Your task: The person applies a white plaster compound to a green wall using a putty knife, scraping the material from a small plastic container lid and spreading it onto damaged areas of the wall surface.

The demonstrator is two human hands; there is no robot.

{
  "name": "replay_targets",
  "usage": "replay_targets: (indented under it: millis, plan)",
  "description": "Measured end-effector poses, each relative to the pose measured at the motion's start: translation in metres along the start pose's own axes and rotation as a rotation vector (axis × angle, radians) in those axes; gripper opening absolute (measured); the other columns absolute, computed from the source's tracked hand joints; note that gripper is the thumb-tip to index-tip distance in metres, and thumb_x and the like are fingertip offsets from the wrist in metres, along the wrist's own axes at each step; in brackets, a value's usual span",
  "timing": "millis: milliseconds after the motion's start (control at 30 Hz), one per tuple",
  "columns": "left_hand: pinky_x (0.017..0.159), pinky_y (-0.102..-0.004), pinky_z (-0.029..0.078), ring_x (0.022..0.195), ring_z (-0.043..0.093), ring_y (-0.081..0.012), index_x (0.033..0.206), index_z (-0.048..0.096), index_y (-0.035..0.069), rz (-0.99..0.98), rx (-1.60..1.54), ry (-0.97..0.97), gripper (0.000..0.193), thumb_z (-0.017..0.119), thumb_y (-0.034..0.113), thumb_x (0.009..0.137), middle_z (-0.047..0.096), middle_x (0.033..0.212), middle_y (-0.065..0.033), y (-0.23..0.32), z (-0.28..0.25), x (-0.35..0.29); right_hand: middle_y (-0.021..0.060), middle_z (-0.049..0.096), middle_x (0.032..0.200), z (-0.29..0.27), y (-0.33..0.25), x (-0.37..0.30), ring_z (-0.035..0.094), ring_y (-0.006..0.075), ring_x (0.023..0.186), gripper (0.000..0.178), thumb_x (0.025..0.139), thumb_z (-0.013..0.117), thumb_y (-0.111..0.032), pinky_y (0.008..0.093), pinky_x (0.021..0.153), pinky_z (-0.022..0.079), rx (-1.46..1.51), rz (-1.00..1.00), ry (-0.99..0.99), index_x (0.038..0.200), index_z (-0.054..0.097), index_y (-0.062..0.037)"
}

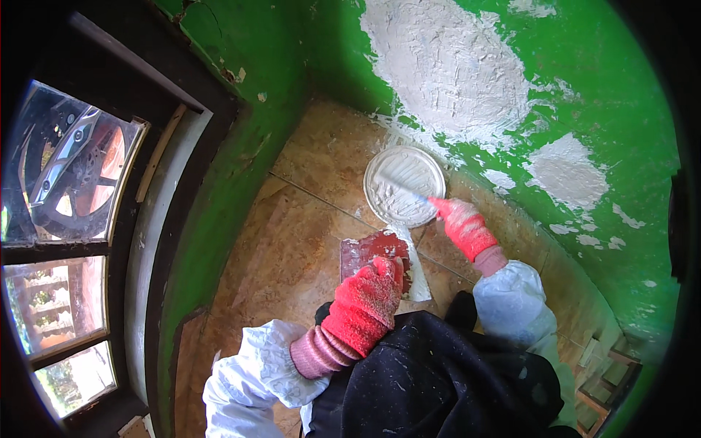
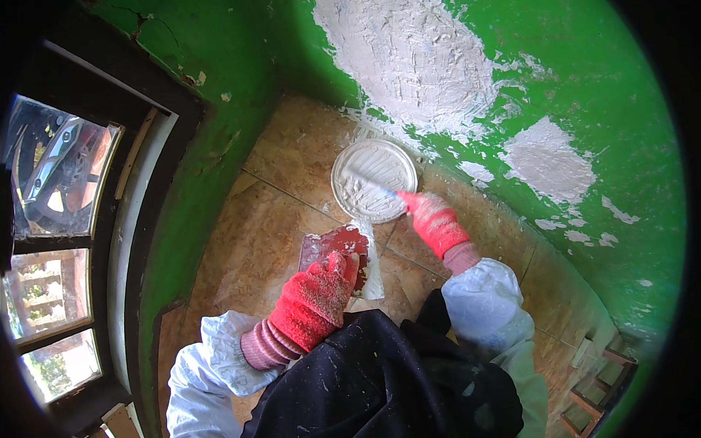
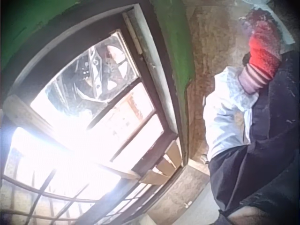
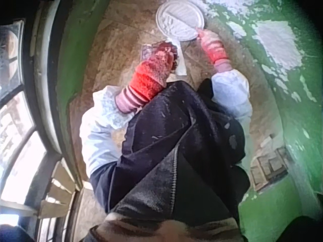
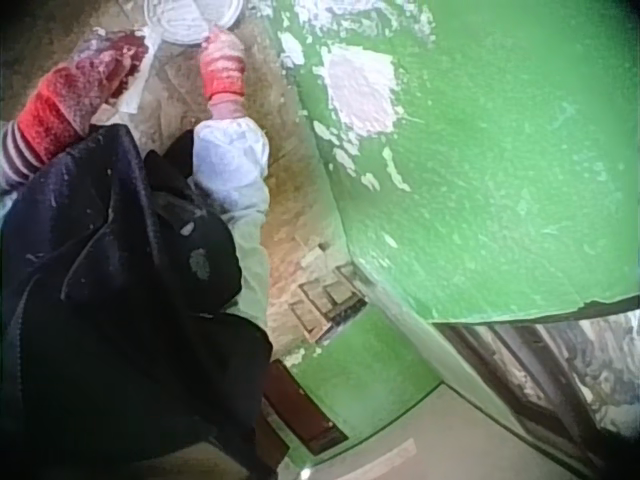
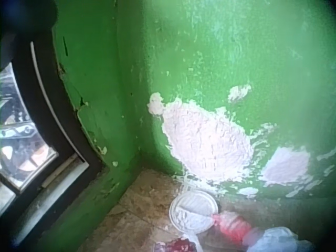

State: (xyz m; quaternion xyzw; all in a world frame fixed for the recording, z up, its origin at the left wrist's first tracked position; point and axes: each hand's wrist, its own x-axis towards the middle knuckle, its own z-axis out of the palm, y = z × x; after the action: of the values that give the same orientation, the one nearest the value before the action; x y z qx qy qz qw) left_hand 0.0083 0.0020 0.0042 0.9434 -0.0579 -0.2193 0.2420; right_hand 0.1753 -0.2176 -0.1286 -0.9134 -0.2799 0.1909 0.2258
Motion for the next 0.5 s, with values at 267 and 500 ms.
replay_targets:
  millis: [267, 500]
  plan:
    - [0.056, -0.0471, 0.049, 0.068, 0.061, -0.0394, 0.09, 0.051, 0.004, -0.029, -0.203, 0.406, 0.031, 0.042, 0.034, 0.092, 0.061, 0.072, -0.0204, -0.004, 0.023, 0.005, 0.0186, 0.062, 0.094, 0.004, 0.003, 0.012, 0.059, 0.0351, 0.085, 0.036, 0.085, 0.047, -0.007, 0.042, 0.074, 0.048, -0.081, 0.004, 0.024, 0.119, 0.057, -0.0117]
    - [0.057, -0.0474, 0.049, 0.068, 0.061, -0.0394, 0.087, 0.052, 0.005, -0.034, -0.227, 0.436, 0.032, 0.041, 0.034, 0.093, 0.061, 0.072, -0.0207, -0.004, 0.025, 0.006, 0.0185, 0.062, 0.094, -0.003, 0.003, 0.009, 0.06, 0.0354, 0.085, 0.037, 0.085, 0.045, -0.007, 0.0433, 0.073, 0.047, -0.124, -0.027, 0.083, 0.119, 0.057, -0.0136]
